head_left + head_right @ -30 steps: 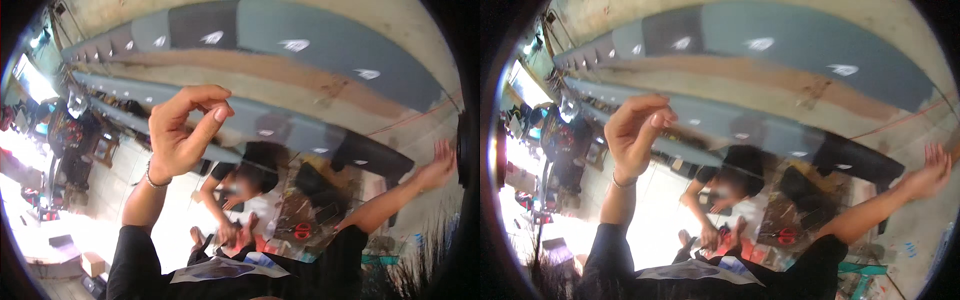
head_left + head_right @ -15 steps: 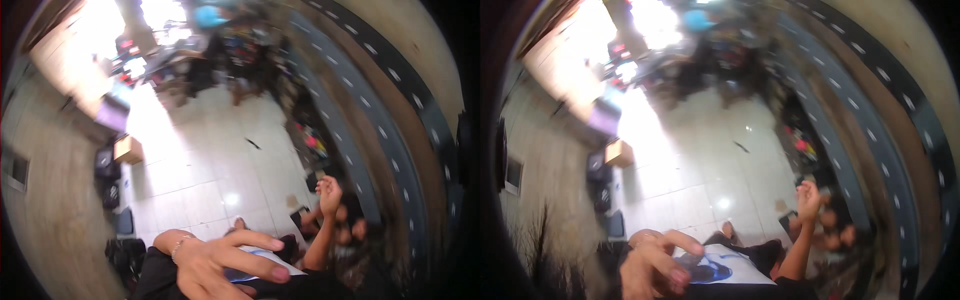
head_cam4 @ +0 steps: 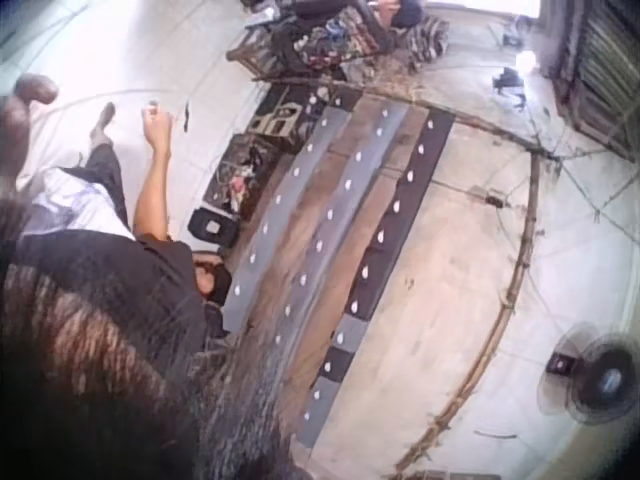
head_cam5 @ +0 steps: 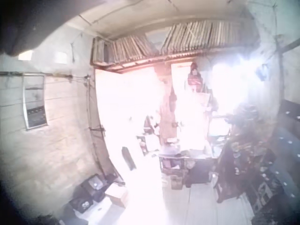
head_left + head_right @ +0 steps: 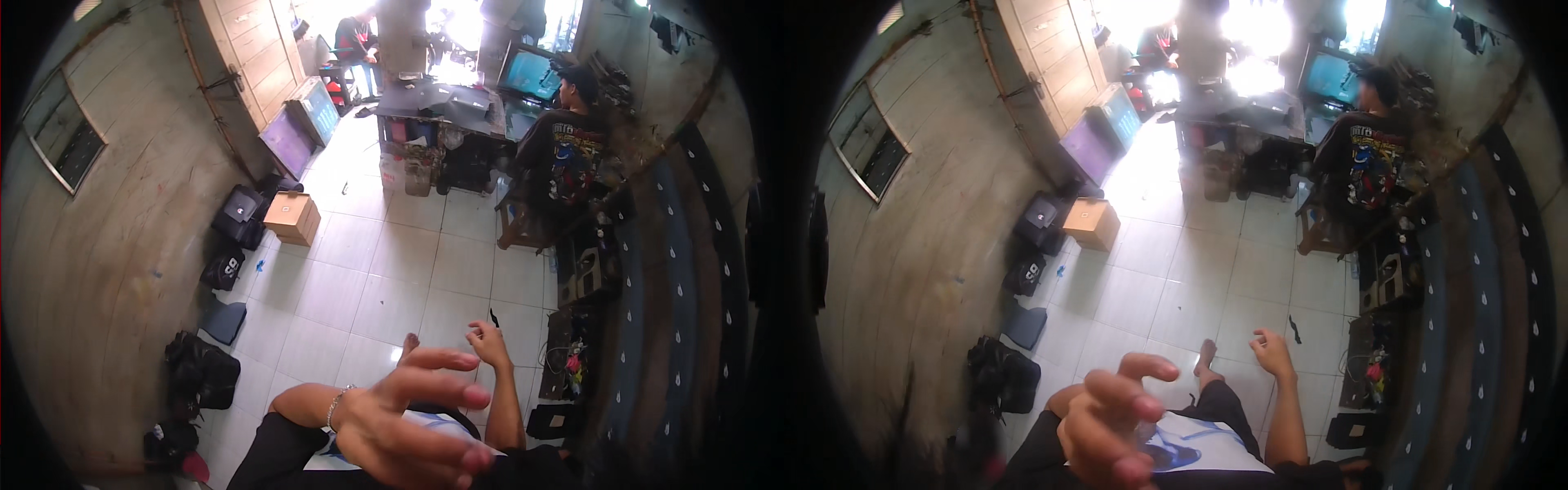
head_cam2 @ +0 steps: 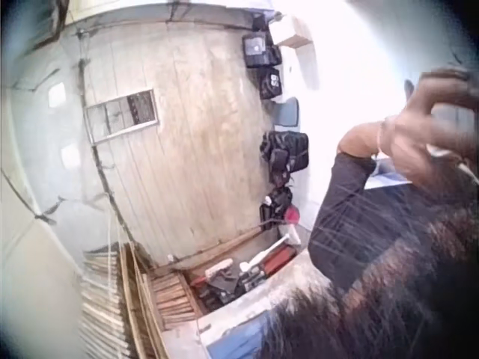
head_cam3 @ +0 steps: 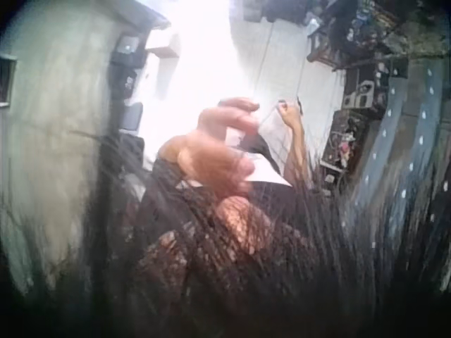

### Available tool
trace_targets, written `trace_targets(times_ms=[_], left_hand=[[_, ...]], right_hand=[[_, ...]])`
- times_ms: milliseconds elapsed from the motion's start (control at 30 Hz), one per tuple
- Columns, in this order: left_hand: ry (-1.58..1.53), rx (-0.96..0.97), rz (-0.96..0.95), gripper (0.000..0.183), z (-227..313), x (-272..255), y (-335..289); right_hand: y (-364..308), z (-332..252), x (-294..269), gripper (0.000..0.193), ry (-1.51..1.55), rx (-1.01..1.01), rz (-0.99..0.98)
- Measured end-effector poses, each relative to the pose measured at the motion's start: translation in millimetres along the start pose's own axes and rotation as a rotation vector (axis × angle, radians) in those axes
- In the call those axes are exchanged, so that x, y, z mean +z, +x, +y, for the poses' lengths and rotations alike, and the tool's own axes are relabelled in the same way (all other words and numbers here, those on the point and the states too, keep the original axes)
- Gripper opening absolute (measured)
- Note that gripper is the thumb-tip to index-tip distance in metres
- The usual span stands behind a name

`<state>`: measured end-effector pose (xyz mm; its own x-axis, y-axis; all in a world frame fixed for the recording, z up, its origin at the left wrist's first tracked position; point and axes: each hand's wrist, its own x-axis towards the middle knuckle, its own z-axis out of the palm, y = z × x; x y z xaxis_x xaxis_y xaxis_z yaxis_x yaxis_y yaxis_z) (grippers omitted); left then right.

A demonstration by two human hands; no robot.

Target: The person picks up printed black clothing pieces from a table and hangs them one by one on a wall-mounted drying rack.

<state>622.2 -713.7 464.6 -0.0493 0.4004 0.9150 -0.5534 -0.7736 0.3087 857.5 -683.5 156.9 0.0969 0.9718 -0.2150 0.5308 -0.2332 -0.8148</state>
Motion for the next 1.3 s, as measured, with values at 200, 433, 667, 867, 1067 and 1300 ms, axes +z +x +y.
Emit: trace_targets(times_ms=[200,433,667,867,1067,1300], left_hand=[[-0.536,-0.216,-0.454,0.020,-149,-66,118],[-0.944,-0.099,-0.332,0.023,-295,-130,204],[-0.506,-0.376,-0.537,0.002,-457,-279,262],[0.258,-0.957,-0.174,0.011,-670,-464,204],[1.078,-1.376,-0.387,0.026,-752,-676,1],[1.249,-2.050,-0.259,0.024,-698,-724,-44]], right_hand=[[161,34,47,0.038,-0.145,0.053,-0.248],[354,-53,-1,0.035,0.091,0.118,-0.268],[538,26,13,0.028,-0.043,-0.028,0.020],[644,-5,19,0.022,0.541,0.730,-0.088],[788,8,16,0.022,0.949,0.859,0.097],[1016,41,-21,0.062,1.283,0.786,0.327]])
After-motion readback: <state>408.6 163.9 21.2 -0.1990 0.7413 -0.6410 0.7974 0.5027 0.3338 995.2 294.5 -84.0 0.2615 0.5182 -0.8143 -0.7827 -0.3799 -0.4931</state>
